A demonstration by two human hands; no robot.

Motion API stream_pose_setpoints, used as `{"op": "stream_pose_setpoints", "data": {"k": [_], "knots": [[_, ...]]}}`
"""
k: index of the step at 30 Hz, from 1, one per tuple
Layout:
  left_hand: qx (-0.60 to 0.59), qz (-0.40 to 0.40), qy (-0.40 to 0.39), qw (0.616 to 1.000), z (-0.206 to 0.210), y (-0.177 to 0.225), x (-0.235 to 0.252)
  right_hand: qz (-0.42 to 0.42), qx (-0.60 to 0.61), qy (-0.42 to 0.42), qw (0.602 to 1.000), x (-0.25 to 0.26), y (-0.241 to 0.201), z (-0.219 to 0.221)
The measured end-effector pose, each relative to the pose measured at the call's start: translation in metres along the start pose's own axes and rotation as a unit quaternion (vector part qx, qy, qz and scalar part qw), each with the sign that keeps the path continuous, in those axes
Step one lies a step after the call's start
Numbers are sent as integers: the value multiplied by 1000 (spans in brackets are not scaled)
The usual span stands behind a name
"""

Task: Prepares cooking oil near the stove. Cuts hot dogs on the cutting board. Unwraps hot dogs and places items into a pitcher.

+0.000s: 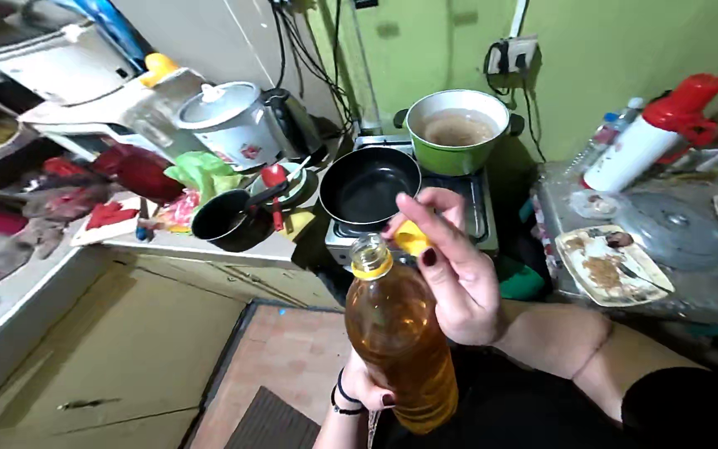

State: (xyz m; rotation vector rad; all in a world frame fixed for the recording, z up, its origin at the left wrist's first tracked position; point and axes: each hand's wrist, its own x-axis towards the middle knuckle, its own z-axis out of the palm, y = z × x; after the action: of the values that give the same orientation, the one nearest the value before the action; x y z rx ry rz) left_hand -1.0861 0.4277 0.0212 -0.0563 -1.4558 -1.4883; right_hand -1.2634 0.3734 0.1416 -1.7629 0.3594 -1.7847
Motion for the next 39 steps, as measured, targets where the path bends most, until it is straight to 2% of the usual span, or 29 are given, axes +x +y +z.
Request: {"op": "stream_pose_setpoints", "data": {"k": [3,6,11,17,20,24,27,30,34,39], "knots": [[44,-5,30,999,-6,22,-29,25,190,-79,978,23,11,29],[85,2,57,995,-19,45,-57,80,285,-149,943,36,26,70],[74,1,150,986,-42,93,-113,107,317,-236,912,46,48,160],[109,42,174,978,-90,167,-178,187,362,-285,868,44,70,287],[165,60,214,961,-108,199,-207,206,347,-291,868,40,80,348],[165,71,253,951,-124,236,-249,236,307,-290,875,31,84,419],[167,80,277,943,-128,263,-277,226,369,-316,844,21,93,466],[181,97,286,936,-137,280,-300,233,442,-306,811,12,102,506],[182,115,307,927,-157,299,-324,232,427,-333,808,15,117,550],[204,125,328,914,-200,329,-337,249,458,-367,770,24,147,608]]}}
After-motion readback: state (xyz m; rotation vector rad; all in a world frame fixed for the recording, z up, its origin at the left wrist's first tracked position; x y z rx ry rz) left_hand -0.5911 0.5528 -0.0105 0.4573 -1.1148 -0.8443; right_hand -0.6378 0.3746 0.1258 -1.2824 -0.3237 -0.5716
